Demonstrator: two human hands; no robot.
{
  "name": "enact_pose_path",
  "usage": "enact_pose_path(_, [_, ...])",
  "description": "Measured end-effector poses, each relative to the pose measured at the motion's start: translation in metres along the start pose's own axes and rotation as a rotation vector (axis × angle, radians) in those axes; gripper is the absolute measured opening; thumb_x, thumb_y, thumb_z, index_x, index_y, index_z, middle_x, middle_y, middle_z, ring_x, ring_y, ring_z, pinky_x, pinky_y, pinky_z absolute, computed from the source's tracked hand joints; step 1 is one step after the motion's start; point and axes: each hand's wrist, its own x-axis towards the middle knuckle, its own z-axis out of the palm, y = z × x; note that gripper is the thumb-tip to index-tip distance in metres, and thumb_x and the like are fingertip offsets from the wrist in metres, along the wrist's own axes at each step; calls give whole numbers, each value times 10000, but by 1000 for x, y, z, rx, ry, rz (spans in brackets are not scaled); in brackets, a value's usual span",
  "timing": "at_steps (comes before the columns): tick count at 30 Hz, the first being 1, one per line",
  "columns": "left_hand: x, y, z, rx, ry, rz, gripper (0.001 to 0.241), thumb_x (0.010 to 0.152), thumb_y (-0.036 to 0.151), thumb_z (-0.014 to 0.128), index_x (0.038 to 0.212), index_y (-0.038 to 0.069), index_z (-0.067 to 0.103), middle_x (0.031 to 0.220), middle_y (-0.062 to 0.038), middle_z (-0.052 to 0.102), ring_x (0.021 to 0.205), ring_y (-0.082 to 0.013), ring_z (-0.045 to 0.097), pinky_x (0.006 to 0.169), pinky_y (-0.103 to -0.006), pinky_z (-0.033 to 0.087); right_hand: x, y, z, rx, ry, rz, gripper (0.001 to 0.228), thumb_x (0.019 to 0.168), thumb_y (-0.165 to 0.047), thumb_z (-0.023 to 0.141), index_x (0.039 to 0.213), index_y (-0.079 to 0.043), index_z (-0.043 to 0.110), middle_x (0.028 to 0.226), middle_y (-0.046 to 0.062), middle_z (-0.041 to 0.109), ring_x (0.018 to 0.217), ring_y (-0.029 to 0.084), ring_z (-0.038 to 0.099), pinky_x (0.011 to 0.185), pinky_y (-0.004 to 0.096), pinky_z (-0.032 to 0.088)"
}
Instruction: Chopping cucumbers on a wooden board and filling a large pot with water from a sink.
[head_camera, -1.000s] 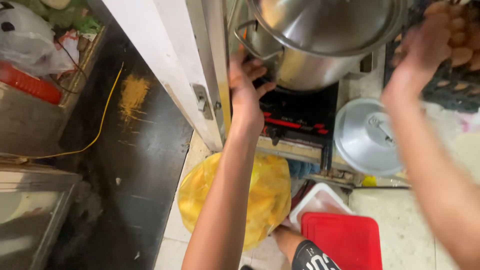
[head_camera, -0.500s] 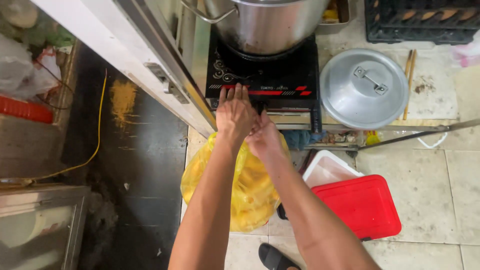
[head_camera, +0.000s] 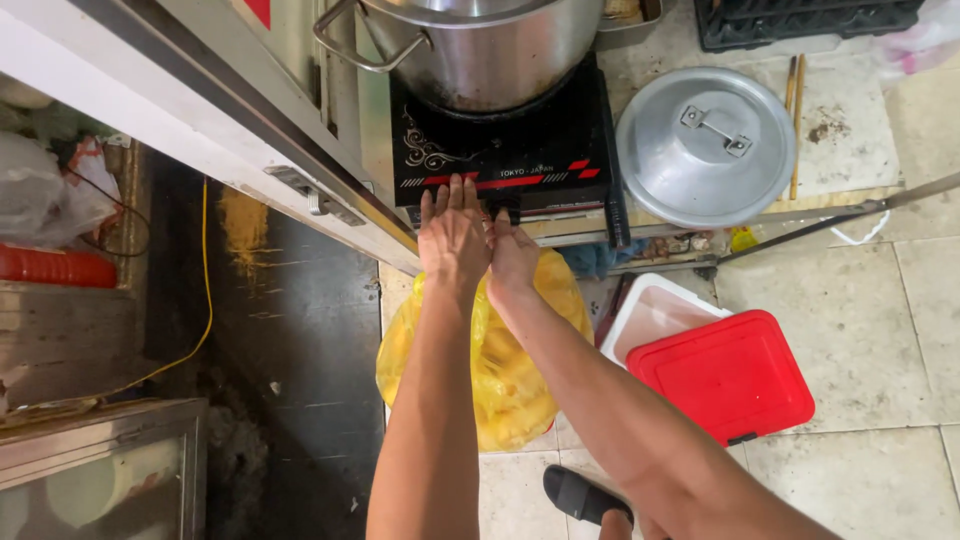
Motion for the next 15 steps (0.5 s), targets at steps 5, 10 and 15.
enact_pose_path(5, [-9,3,-2,13,-26,-33,876,883,352,672,1630,110,285,1677,-84,329,1517,-281,362,1278,-513,139,9,1,-13,-436,-3,-170,341,949,-408,731,740,-139,737,602,-9,667,519,95,555,489,225,424])
enact_pose_path(10, [-14,13,-4,44,-53,-77,907,892,389,686,1643,128,250,1694,-66,293,1528,-277,340,1281,-529,92,-26,-44,-22,-312,-167,-127,338,997,-316,685,740,-97,701,589,-21,621,498,53,510,457,174,382])
enact_pose_path(15, [-22,42,9,-18,-56,-237,882,814,392,549,1614,114,303,1690,-62,296,1549,-306,272,1245,-629,-57,-11,-51,-149,-609,-371,-94,434,938,-435,760,1139,-51,757,839,91,749,720,133,707,623,291,601])
